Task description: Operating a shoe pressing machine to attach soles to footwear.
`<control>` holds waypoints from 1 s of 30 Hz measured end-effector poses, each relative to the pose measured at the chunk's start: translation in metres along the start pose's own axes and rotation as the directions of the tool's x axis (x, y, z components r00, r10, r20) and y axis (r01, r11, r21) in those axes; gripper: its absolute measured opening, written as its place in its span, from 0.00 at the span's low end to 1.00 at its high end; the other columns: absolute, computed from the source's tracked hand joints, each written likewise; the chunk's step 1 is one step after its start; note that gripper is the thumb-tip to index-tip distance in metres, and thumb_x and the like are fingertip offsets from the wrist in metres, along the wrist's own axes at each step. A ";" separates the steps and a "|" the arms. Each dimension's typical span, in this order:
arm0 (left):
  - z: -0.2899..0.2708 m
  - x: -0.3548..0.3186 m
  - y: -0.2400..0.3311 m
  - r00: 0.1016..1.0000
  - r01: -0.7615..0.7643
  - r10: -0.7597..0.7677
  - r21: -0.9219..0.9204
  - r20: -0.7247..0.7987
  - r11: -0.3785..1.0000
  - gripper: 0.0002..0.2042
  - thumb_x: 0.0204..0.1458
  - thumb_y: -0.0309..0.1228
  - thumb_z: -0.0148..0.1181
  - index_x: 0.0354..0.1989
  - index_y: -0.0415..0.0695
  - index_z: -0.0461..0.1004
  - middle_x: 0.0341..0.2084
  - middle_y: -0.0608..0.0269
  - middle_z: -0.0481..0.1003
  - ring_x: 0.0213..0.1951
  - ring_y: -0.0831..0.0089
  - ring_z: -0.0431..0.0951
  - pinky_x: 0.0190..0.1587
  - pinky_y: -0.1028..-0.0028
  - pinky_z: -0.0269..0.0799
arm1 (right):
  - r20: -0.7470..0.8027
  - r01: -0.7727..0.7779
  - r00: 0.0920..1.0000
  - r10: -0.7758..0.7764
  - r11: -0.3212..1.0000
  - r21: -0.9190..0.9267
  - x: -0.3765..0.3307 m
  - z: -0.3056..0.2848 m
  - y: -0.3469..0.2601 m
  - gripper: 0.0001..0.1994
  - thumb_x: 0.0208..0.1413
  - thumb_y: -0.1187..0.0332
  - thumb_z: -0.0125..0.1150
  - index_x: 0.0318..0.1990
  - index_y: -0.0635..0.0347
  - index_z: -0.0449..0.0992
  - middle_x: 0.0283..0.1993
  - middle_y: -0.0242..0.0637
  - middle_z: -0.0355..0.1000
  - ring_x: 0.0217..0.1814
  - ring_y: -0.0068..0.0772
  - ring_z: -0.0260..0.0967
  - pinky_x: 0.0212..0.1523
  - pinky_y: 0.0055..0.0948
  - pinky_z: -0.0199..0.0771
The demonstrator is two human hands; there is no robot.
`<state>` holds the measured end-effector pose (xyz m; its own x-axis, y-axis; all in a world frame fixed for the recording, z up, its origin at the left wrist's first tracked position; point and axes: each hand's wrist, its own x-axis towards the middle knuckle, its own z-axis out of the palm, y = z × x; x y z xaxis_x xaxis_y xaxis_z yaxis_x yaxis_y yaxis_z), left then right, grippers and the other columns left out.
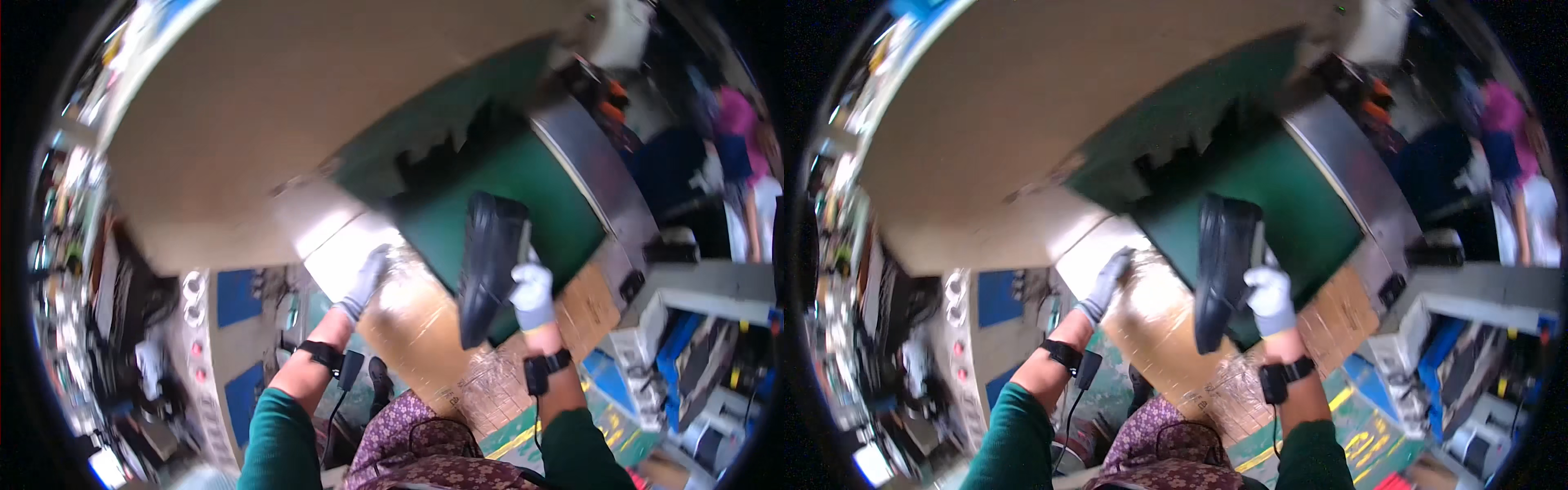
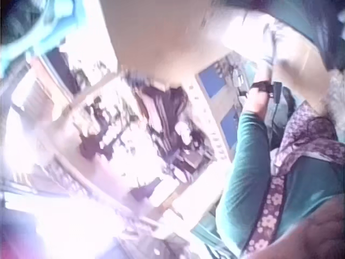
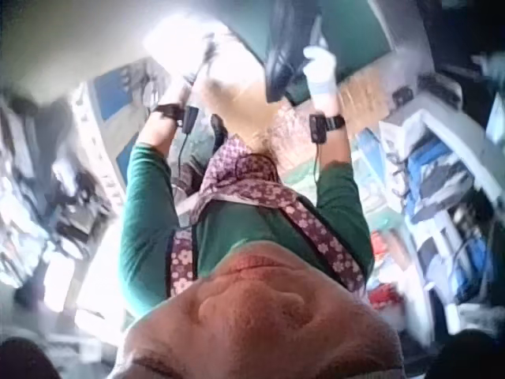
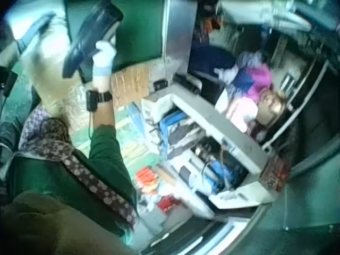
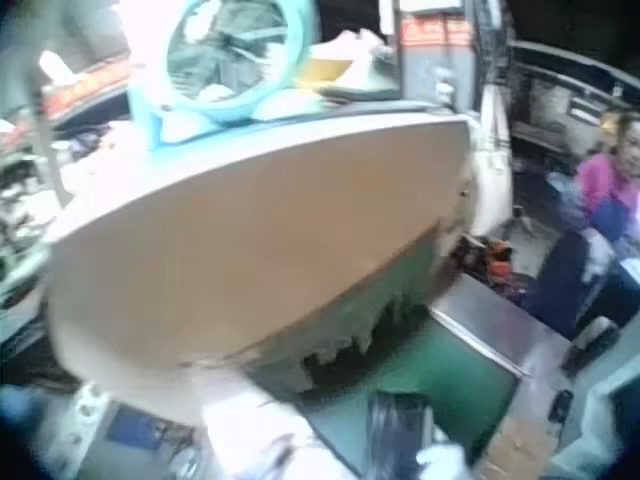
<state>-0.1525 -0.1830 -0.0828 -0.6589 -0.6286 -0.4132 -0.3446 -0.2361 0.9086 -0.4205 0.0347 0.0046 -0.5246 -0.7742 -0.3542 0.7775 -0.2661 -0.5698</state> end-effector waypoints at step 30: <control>-0.327 -0.496 0.140 0.531 -0.756 0.399 -0.631 -0.748 -0.177 0.29 0.55 0.35 0.60 0.66 0.42 0.66 0.58 0.50 0.74 0.59 0.52 0.74 0.67 0.52 0.67 | 0.785 0.168 0.507 0.356 0.852 -0.495 -0.307 0.481 0.378 0.52 0.46 0.67 0.78 0.75 0.62 0.47 0.75 0.43 0.52 0.74 0.34 0.54 0.73 0.37 0.56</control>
<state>0.3449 -0.1470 0.2690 0.0131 -0.9819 0.1889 0.9806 0.0496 0.1897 0.2016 -0.1045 0.2550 0.2828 -0.9382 0.1997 0.4027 -0.0729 -0.9124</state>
